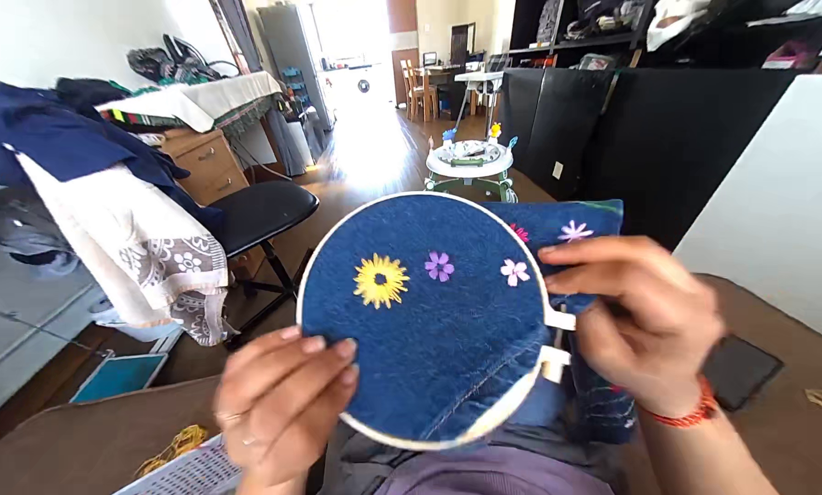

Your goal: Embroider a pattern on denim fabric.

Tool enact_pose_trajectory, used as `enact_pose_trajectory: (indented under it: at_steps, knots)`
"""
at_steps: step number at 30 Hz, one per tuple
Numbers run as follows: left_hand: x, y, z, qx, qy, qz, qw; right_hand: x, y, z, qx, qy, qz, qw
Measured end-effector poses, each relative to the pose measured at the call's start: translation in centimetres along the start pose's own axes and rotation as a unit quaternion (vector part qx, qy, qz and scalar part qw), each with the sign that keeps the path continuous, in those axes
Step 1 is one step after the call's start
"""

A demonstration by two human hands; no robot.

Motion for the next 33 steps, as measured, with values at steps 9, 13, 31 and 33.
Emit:
enact_pose_trajectory:
  at_steps: [9, 13, 31, 33]
  knots:
    - [6.8, -2.1, -10.7, -0.162, 0.282, -0.120, 0.938, 3.6, -3.7, -11.6, 0.184, 0.208, -0.243, 0.929]
    - [7.8, -4.2, -8.0, -0.230, 0.216, -0.084, 0.945, 5.2, 1.2, -9.2, 0.153, 0.138, -0.273, 0.940]
    - [6.4, -6.4, -16.1, -0.770, -0.059, -0.451, 0.448, 0.2, -10.1, -18.9, 0.654, 0.019, 0.211, 0.727]
    - [6.7, -6.9, -16.5, -0.818, -0.123, -0.467, 0.313, 2.1, -9.6, -19.5, 0.679, 0.023, 0.335, 0.652]
Point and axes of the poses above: each hand's wrist, its own z-axis towards the middle knuckle, its own x-axis out of the palm, y = z × x, the point moved 7 cm from there along z, towards the middle knuckle, and after that the axes turned 2 degrees about y, right-handed, at the moved point
